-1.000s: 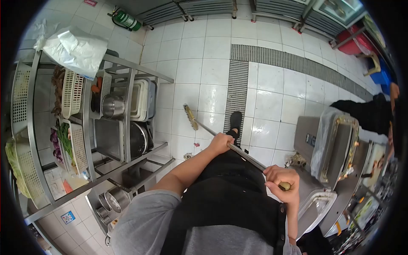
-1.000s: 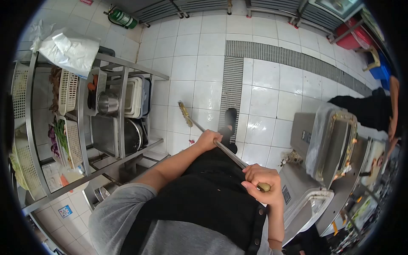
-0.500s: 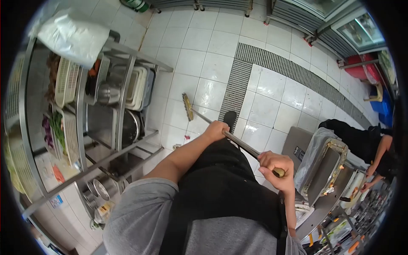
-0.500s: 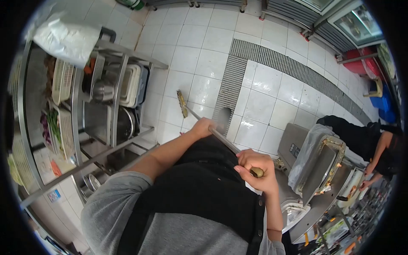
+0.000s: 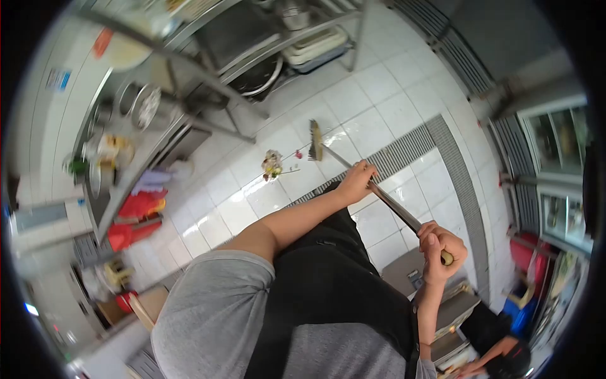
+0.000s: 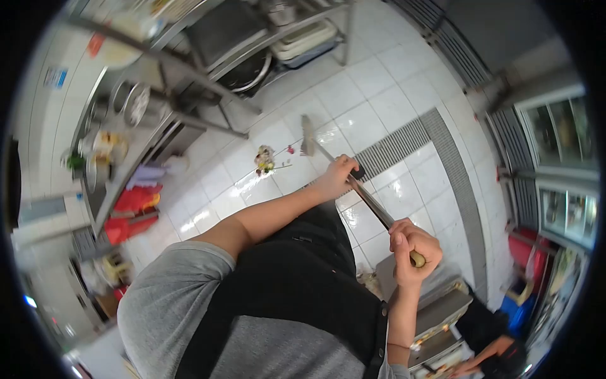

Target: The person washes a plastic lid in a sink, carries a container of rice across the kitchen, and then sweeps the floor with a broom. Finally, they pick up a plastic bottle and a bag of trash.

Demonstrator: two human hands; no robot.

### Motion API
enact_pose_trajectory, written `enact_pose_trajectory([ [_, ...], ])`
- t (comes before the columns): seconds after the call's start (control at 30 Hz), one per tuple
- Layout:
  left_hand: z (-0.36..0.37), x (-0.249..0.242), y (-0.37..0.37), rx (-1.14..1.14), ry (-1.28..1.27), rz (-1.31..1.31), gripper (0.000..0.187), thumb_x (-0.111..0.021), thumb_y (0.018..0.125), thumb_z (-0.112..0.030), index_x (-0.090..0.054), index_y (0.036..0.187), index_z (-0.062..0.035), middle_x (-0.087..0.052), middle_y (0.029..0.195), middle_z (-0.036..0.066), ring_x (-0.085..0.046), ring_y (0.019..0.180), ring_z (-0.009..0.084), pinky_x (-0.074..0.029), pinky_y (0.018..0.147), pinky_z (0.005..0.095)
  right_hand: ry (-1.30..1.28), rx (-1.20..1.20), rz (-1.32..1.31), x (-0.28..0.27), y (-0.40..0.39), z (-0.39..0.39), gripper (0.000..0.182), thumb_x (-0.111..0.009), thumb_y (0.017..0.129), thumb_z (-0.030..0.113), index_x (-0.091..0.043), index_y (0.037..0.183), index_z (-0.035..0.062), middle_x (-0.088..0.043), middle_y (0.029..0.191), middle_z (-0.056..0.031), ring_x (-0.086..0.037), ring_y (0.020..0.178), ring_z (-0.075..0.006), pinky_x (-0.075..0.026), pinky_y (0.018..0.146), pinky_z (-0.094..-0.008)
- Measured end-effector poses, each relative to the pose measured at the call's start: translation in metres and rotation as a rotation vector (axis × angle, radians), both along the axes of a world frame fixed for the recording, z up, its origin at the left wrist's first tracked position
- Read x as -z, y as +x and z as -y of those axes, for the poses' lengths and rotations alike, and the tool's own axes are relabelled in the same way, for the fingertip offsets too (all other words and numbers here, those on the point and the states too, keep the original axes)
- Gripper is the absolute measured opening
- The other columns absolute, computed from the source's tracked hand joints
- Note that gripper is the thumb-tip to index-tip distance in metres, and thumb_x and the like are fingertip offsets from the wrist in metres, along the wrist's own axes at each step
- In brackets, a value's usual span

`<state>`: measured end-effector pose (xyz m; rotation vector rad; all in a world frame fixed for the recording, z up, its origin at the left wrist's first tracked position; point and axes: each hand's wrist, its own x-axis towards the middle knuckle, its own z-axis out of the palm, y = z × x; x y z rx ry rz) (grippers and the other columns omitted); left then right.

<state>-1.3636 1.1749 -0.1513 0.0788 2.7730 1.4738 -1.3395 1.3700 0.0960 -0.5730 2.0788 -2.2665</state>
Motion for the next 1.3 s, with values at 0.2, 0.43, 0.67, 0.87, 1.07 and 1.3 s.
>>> enact_pose_trajectory([
  [0.2, 0.086, -0.002, 0.082, -0.07, -0.173, 0.412, 0.07, -0.078, 0.071, -0.025, -0.041, 0.125, 0.0009, -0.043, 0.123, 0.029, -0.047, 0.115, 0.046, -0.045, 0.093, 0.0525, 0.173, -0.141, 0.114, -0.004, 0.022, 0.022, 0.024, -0.07, 0.074, 0.012, -0.049, 0.067, 0.0041, -0.055, 0.077, -0.0097, -0.056, 0.083, -0.0214, -0.039, 0.095, -0.0462],
  [0.43, 0.235, 0.041, 0.161, -0.102, -0.161, 0.538, 0.057, -0.075, 0.075, -0.04, -0.056, 0.114, -0.0031, -0.052, 0.118, 0.027, -0.05, 0.113, 0.0419, -0.043, 0.094, 0.0456, 0.023, -0.582, 0.92, -0.012, 0.083, 0.012, 0.111, -0.091, 0.048, 0.007, -0.032, 0.142, 0.0046, -0.012, 0.156, -0.0057, -0.042, 0.131, -0.0343, -0.047, 0.098, -0.0401],
  [0.67, 0.512, 0.017, 0.29, -0.958, -0.032, 0.142, 0.021, -0.071, 0.083, -0.022, -0.067, 0.095, -0.005, -0.07, 0.09, 0.011, -0.066, 0.083, 0.0253, -0.051, 0.075, 0.0342, 0.249, -0.432, 1.156, 0.066, 0.186, 0.03, 0.061, -0.052, 0.096, 0.027, -0.03, 0.145, -0.0018, -0.044, 0.141, -0.0108, -0.051, 0.12, -0.0159, -0.036, 0.105, -0.0271],
  [0.87, 0.752, -0.07, 0.398, -1.634, -0.344, -0.483, 0.028, -0.064, 0.089, -0.024, -0.062, 0.099, 0.0026, -0.064, 0.082, 0.014, -0.06, 0.076, 0.0211, -0.047, 0.071, 0.0344, 0.376, -0.135, 1.15, 0.221, 0.219, 0.1, 0.046, -0.067, 0.076, 0.009, -0.053, 0.119, -0.0028, -0.066, 0.095, -0.0181, -0.066, 0.08, -0.0276, -0.056, 0.069, -0.0336],
  [1.07, 0.831, -0.14, 0.407, -1.57, -0.176, -0.232, 0.03, -0.068, 0.086, -0.017, -0.061, 0.107, 0.0022, -0.062, 0.077, 0.005, -0.056, 0.067, 0.0134, -0.046, 0.066, 0.0274, 1.135, -0.167, 0.443, 0.342, 0.303, 0.112, 0.054, -0.079, 0.068, 0.024, -0.052, 0.107, -0.0016, -0.065, 0.087, -0.0176, -0.065, 0.075, -0.0316, -0.054, 0.07, -0.0431],
  [1.3, 0.87, -0.122, 0.402, -1.241, 0.0, -0.519, 0.025, -0.065, 0.088, -0.017, -0.063, 0.105, 0.0015, -0.062, 0.074, 0.002, -0.053, 0.064, 0.0088, -0.043, 0.059, 0.025, 1.324, -0.016, 0.979, 0.276, 0.332, 0.195, 0.024, -0.077, 0.071, 0.015, -0.065, 0.085, -0.001, -0.066, 0.072, -0.0162, -0.063, 0.054, -0.0261, -0.05, 0.048, -0.039],
])
